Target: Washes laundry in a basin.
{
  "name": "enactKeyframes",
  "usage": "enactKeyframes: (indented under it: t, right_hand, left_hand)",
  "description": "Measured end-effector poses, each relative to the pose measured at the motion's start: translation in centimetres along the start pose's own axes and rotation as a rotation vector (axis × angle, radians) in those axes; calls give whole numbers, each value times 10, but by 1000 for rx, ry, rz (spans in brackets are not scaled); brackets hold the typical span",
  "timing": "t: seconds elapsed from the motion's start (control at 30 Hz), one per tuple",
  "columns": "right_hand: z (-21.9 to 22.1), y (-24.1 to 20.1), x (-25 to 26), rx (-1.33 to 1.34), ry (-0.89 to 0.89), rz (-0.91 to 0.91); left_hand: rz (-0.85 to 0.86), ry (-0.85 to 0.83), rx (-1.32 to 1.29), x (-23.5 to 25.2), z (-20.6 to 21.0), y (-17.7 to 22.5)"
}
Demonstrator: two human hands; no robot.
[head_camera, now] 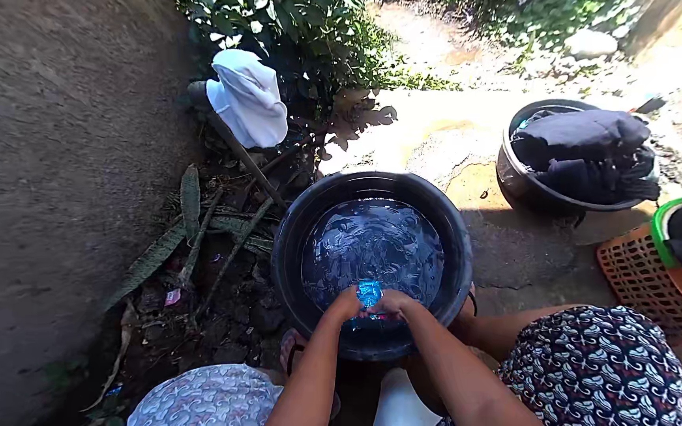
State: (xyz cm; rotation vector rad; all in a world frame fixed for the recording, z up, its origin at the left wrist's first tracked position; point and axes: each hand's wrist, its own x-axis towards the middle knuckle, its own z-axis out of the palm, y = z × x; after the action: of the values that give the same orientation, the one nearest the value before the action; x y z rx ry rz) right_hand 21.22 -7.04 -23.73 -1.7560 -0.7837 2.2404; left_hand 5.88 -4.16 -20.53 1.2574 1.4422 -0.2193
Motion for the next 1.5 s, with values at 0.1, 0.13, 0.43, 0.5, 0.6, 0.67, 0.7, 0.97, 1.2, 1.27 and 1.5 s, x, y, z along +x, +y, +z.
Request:
enactKeyframes:
  t: [0.1, 0.13, 0.43, 0.5, 0.6, 0.67, 0.7, 0.97, 1.2, 1.27, 1.5]
  right_hand:
    - [6, 9, 8, -60, 43, 32]
    - [8, 10, 10, -59, 56, 38]
    - [17, 11, 13, 279, -50, 87]
    - [24, 7, 8, 71, 61, 38]
    - [34, 14, 13, -5, 109, -51]
    - [36, 21, 20, 16, 137, -89]
    - [36, 23, 23, 18, 146, -100]
    - [38, 27, 32, 72, 245, -90]
    - [33, 22, 28, 117, 307, -72]
    - [31, 19, 27, 98, 304, -75]
    - [13, 6, 23, 230, 148, 25]
  left_hand:
    - [-35, 47, 218, 4, 14, 2]
    - [-41, 62, 283, 4, 18, 3]
    - [-127, 111, 461, 2, 21, 8]
    - [-149, 116, 462, 2, 24, 9]
    - [-171, 128, 475, 2, 30, 9]
    - [-184, 138, 496, 3, 33, 8]
    - [-191, 146, 507, 4, 34, 8]
    - [-148, 147, 564, 12, 36, 7]
    - [-61, 136, 588, 12, 34, 12]
    - [-51, 152, 579, 12, 34, 13]
    - [-37, 156, -22, 28, 15, -6]
